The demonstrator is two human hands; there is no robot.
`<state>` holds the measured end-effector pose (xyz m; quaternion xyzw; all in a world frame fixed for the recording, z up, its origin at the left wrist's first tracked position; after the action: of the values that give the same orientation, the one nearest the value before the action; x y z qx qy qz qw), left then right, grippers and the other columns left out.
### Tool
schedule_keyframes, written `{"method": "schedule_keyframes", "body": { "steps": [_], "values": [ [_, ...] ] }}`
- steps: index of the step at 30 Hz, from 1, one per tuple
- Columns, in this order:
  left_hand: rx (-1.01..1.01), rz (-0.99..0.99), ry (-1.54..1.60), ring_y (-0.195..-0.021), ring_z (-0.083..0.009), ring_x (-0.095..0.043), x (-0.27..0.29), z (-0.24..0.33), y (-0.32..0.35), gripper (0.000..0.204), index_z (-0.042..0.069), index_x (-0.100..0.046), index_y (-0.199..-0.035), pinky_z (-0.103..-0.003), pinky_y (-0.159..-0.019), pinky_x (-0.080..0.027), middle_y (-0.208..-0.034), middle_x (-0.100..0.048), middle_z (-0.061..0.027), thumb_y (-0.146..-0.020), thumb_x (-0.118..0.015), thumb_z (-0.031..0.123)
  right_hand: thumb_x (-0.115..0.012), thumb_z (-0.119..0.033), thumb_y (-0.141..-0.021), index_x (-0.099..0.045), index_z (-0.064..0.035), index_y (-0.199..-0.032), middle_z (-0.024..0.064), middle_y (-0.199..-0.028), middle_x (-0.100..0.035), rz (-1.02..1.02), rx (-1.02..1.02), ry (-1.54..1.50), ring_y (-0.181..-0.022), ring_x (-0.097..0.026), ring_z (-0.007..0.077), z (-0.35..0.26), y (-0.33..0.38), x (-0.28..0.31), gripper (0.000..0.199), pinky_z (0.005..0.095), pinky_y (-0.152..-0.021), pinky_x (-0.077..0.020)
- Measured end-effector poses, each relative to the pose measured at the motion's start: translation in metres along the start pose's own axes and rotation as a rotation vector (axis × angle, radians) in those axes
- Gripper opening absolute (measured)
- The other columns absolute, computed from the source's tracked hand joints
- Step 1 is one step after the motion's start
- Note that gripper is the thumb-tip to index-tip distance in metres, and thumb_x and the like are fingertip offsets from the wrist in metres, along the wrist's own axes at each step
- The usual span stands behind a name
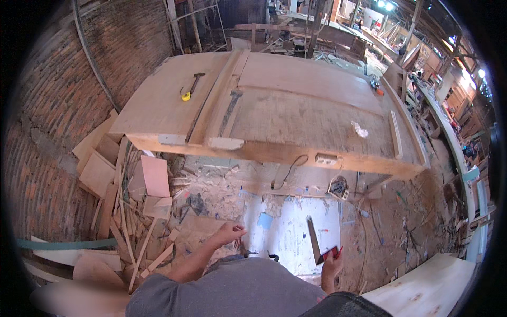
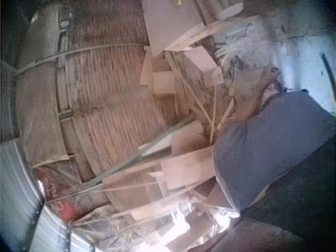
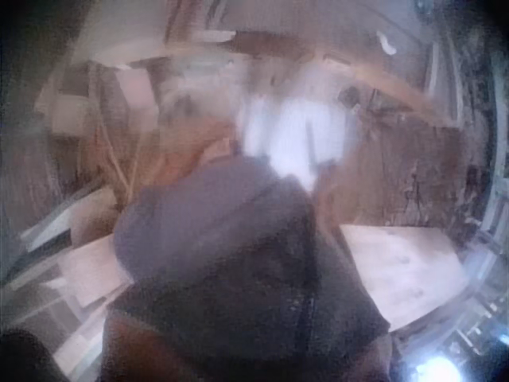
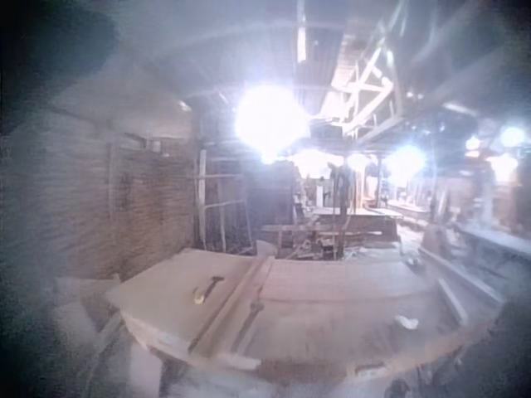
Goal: The person uses a nail gun to fasten wooden pieces, then wipes and aligns several small wooden blocks. They measure and mark a long wooden strip with a tape measure and pencil, preparing it for further assembly.
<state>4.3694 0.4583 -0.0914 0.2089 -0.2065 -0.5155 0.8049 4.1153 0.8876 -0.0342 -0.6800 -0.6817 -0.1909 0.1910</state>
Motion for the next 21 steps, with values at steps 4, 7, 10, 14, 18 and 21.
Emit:
{"method": "schedule_keyframes", "body": {
  "steps": [4, 7, 10, 14, 18, 21],
  "values": [
    [-0.067, 0.266, 0.017, -0.070, -0.0161, -0.070, 0.105, 0.036, -0.064, 0.031, 0.001, -0.074, -0.109, -0.032, -0.065, -0.057, -0.086, -0.075, -0.0095, -0.092, -0.075, 0.027, -0.062, -0.014, -0.086, -0.064, 0.0047, -0.095, 0.0282, -0.080, -0.067, 0.067, -0.042, 0.539, -0.082, -0.070, 0.0449, 0.073, -0.019, -0.019, 0.021, 0.0528, -0.077, -0.0543],
    [-0.206, 0.448, -0.128, -0.073, -0.0143, -0.070, 0.176, 0.083, -0.115, 0.025, 0.001, -0.075, -0.104, -0.030, -0.068, -0.057, -0.086, -0.075, -0.0090, -0.091, -0.076, 0.023, -0.064, -0.015, -0.080, -0.067, 0.0044, -0.090, 0.0286, -0.081, -0.069, 0.058, -0.319, 0.597, -0.084, -0.071, 0.0438, 0.147, -0.030, -0.043, 0.022, 0.0534, -0.078, -0.0544],
    [-0.225, 0.556, 0.067, -0.073, -0.0120, -0.067, 0.234, 0.102, -0.171, 0.022, 0.000, -0.075, -0.098, -0.029, -0.067, -0.054, -0.082, -0.073, -0.0074, -0.091, -0.076, 0.021, -0.068, -0.019, -0.076, -0.069, 0.0040, -0.089, 0.0277, -0.088, -0.072, -0.142, -0.593, 0.443, -0.090, -0.074, 0.0400, 0.194, -0.032, -0.080, 0.026, 0.0516, -0.079, -0.0561],
    [-0.361, 0.836, 0.085, -0.070, -0.0110, -0.064, 0.307, 0.139, -0.218, 0.018, 0.001, -0.075, -0.093, -0.029, -0.066, -0.052, -0.076, -0.070, -0.0049, -0.092, -0.074, 0.019, -0.069, -0.027, -0.079, -0.074, 0.0019, -0.099, 0.0252, -0.096, -0.075, -0.412, -0.557, 0.929, -0.094, -0.075, 0.0374, 0.188, -0.087, -0.154, 0.035, 0.0487, -0.081, -0.0584],
    [-0.335, 1.071, -0.015, -0.070, -0.0131, -0.064, 0.374, 0.172, -0.229, 0.017, 0.002, -0.075, -0.091, -0.029, -0.066, -0.052, -0.075, -0.069, -0.0048, -0.092, -0.073, 0.018, -0.063, -0.025, -0.085, -0.072, 0.0068, -0.100, 0.0255, -0.099, -0.074, -0.377, -0.469, 0.806, -0.098, -0.073, 0.0406, 0.136, -0.156, -0.212, 0.036, 0.0495, -0.084, -0.0572],
    [-0.337, 1.240, -0.162, -0.072, -0.0189, -0.067, 0.423, 0.188, -0.227, 0.018, 0.001, -0.074, -0.094, -0.033, -0.070, -0.054, -0.083, -0.073, -0.0096, -0.090, -0.074, 0.018, -0.064, -0.025, -0.083, -0.072, 0.0068, -0.100, 0.0259, -0.100, -0.074, -0.352, -0.481, 0.711, -0.100, -0.072, 0.0419, 0.086, -0.208, -0.237, 0.037, 0.0492, -0.085, -0.0561]
  ]
}}
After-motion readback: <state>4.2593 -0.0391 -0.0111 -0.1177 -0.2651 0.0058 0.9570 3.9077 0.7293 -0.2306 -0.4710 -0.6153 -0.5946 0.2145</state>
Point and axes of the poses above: each hand's wrist, its own y-axis away from the middle knuckle, its own x-axis out of the back of the hand, z = x × y, the point moved 10 cm from there along -y, towards the middle knuckle
